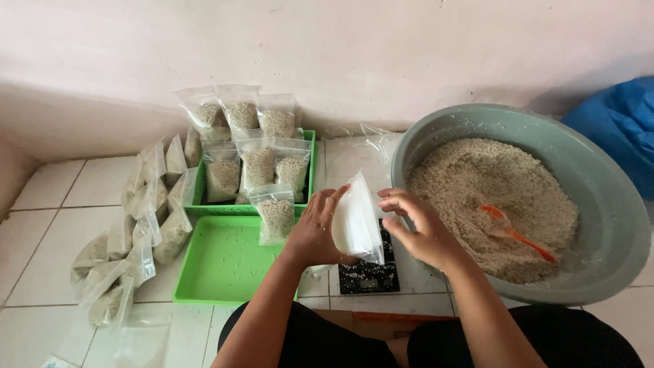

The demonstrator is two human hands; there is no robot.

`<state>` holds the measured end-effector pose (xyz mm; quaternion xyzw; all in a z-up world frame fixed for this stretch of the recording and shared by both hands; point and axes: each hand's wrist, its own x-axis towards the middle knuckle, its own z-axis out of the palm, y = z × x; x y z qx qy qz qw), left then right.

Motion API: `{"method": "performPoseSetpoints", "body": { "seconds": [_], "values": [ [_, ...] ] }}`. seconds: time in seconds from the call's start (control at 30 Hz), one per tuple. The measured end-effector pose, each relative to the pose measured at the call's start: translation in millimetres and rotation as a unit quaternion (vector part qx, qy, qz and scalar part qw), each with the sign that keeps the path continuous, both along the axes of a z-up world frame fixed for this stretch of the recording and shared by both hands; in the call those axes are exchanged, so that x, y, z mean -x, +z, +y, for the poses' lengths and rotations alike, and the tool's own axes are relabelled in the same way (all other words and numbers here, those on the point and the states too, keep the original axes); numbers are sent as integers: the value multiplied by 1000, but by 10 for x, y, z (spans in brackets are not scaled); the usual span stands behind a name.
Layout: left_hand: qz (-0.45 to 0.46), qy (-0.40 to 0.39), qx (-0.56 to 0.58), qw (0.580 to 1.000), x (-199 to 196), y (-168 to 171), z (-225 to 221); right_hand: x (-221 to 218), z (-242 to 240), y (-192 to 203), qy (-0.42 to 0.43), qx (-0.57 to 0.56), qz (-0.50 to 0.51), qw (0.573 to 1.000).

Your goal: Scooping grains from a large basin into small plastic bags, weighing them on a digital scale, and organizing the filled bags in a tray.

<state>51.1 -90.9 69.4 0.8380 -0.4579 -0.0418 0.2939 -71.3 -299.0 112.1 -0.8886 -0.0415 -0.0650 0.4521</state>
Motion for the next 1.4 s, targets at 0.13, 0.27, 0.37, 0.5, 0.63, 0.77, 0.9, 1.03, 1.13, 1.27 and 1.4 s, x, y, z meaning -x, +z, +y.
{"method": "performPoseSetpoints", "body": {
  "seconds": [0.13, 0.27, 0.37, 0.5, 0.63, 0.77, 0.9, 1.03, 1.13, 1.27, 1.4],
  "values": [
    [-85, 27, -23, 996, 34, -31, -55, 35, 111, 63, -67, -21, -77, 995],
    [-138, 38, -69, 987, 78, -41, -73, 13, 128, -9, -115, 33, -40, 992],
    [-181, 44, -90, 978, 67, -54, -86, -50, 55, -220, -177, 62, -27, 982],
    [-185, 36, -73, 979, 58, -109, -119, -76, 105, -226, -194, 50, -7, 980],
    [-236, 42, -78, 968, 61, -182, -122, -72, 128, -307, -204, -21, 43, 978],
    [-234, 53, -74, 968, 51, -195, -111, -125, 179, -383, -223, -76, 51, 970],
    [-231, 62, -79, 968, 85, -181, -93, -135, 245, -343, -223, -54, 62, 971],
    [-255, 55, -85, 962, 107, -161, -92, -156, 186, -491, -226, -14, 112, 967],
    [-288, 36, -72, 954, 123, -193, -131, -54, 341, -111, -202, 8, 179, 963],
    [-320, 8, -67, 945, 250, -148, -178, -31, 141, -468, -186, -27, 214, 959],
    [-341, -4, -96, 935, 235, -178, -156, -131, 86, -798, -191, -50, 202, 959]
  ]
}}
